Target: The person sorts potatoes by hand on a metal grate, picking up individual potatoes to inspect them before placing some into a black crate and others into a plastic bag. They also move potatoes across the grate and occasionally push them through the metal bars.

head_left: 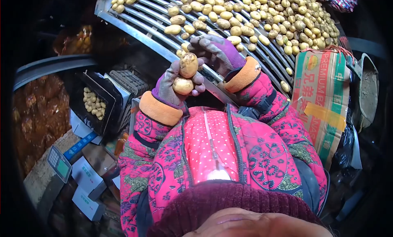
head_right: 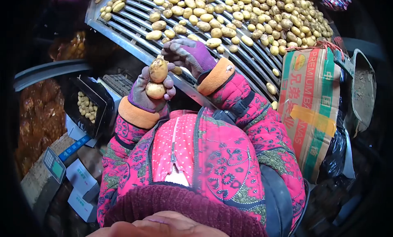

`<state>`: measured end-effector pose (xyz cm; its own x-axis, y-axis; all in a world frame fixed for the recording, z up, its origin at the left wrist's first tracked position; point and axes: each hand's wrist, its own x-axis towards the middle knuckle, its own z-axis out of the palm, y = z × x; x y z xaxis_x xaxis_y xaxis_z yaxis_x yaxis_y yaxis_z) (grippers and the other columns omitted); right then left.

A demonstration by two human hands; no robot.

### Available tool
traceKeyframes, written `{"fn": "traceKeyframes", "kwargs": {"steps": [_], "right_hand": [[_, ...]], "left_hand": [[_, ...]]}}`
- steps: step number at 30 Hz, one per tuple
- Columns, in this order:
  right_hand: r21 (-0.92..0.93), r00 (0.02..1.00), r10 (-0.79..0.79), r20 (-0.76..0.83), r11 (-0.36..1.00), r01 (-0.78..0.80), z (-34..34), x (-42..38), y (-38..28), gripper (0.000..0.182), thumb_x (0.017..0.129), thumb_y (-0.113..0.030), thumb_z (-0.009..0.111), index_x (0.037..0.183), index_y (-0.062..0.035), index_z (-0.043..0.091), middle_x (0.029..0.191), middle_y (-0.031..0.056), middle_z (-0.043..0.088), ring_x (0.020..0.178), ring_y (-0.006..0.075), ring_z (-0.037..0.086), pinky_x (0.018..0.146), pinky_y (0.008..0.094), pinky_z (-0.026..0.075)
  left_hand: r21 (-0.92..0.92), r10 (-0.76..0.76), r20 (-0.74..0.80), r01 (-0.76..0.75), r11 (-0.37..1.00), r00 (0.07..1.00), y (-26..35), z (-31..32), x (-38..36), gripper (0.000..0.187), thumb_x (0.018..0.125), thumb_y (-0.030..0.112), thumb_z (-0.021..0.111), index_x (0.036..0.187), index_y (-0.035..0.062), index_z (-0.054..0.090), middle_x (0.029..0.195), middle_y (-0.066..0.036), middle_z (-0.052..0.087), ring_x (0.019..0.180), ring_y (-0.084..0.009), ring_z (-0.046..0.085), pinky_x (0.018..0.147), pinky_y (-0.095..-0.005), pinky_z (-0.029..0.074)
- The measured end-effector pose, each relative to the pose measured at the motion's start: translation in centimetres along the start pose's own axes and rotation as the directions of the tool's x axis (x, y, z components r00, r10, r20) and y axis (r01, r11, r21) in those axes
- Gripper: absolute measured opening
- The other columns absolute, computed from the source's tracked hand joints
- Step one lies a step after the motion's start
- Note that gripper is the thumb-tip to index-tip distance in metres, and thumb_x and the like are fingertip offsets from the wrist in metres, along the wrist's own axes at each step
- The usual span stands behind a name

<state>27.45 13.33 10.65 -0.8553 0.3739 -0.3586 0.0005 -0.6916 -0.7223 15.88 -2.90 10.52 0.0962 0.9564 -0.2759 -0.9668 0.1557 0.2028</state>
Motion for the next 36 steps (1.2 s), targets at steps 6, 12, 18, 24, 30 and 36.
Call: {"fn": "traceKeyframes", "kwargs": {"steps": [6, 12, 18, 24, 30, 36], "right_hand": [[-0.057, 0.999, 0.006, 0.043, 0.998, -0.004, -1.0, 1.3, 1.8, 0.054, 0.09, -0.033, 0.064, 0.133, -0.0041, 0.047, 0.119, 0.0113, 0.063, 0.104, 0.018, 0.062, 0.092, 0.0304, 0.048], [-0.054, 0.999, 0.043, -0.022, 0.998, -0.044, -0.4, 1.9, 2.2, 0.044, 0.093, -0.023, 0.059, 0.131, -0.004, 0.048, 0.117, 0.0101, 0.064, 0.101, 0.0169, 0.064, 0.086, 0.0283, 0.049], [-0.041, 0.996, 0.083, -0.014, 0.996, -0.083, -1.3, 2.2, 2.4, 0.05, 0.095, -0.024, 0.054, 0.138, -0.003, 0.041, 0.129, 0.0178, 0.056, 0.117, 0.03, 0.057, 0.1, 0.0402, 0.046], [0.025, 0.998, 0.061, -0.028, 0.998, -0.06, -1.9, 2.8, 2.9, 0.047, 0.095, -0.022, 0.056, 0.136, -0.0017, 0.043, 0.124, 0.0182, 0.058, 0.112, 0.0301, 0.059, 0.096, 0.0395, 0.049], [-0.057, 0.996, 0.036, -0.086, 0.998, -0.041, -2.3, 2.9, 2.6, 0.049, 0.096, -0.024, 0.055, 0.138, -0.0028, 0.041, 0.129, 0.0177, 0.054, 0.116, 0.0289, 0.057, 0.097, 0.038, 0.047], [-0.48, 0.903, -0.365, -0.226, 0.848, 0.222, -5.3, 5.0, 2.3, 0.027, 0.091, -0.023, 0.064, 0.107, 0.0, 0.067, 0.102, 0.0085, 0.069, 0.09, 0.011, 0.064, 0.078, 0.0231, 0.051]], "left_hand": [[0.541, 0.39, -0.23, -0.216, 0.812, 0.891, 1.3, -0.3, -3.6, 0.062, 0.081, 0.022, 0.071, 0.133, 0.0005, 0.045, 0.103, -0.014, 0.063, 0.078, -0.0206, 0.067, 0.065, -0.0264, 0.054], [0.671, 0.556, -0.268, -0.261, 0.694, 0.787, 2.4, -3.4, -8.4, 0.069, 0.076, 0.014, 0.075, 0.136, 0.001, 0.042, 0.105, -0.014, 0.061, 0.084, -0.0206, 0.065, 0.071, -0.0287, 0.054], [0.044, 0.483, -0.462, -0.525, 0.85, 0.744, 1.1, -8.2, -15.3, 0.053, 0.09, 0.045, 0.058, 0.128, 0.0083, 0.051, 0.102, -0.015, 0.062, 0.093, -0.0291, 0.062, 0.074, -0.0383, 0.054], [-0.118, 0.556, -0.544, -0.713, 0.691, 0.628, -0.7, -11.6, -19.3, 0.061, 0.086, 0.044, 0.062, 0.132, 0.0062, 0.048, 0.113, -0.016, 0.062, 0.107, -0.0361, 0.056, 0.085, -0.0458, 0.05], [-0.008, 0.504, -0.748, -0.765, 0.643, 0.431, -2.5, -15.1, -23.4, 0.052, 0.087, 0.042, 0.059, 0.124, 0.0069, 0.055, 0.114, -0.013, 0.062, 0.11, -0.0353, 0.057, 0.087, -0.0496, 0.048], [-0.01, 0.419, -0.841, -0.786, 0.619, 0.341, -2.1, -12.8, -21.8, 0.049, 0.088, 0.042, 0.057, 0.123, 0.008, 0.056, 0.119, -0.015, 0.059, 0.118, -0.0386, 0.052, 0.091, -0.0544, 0.046]]}}
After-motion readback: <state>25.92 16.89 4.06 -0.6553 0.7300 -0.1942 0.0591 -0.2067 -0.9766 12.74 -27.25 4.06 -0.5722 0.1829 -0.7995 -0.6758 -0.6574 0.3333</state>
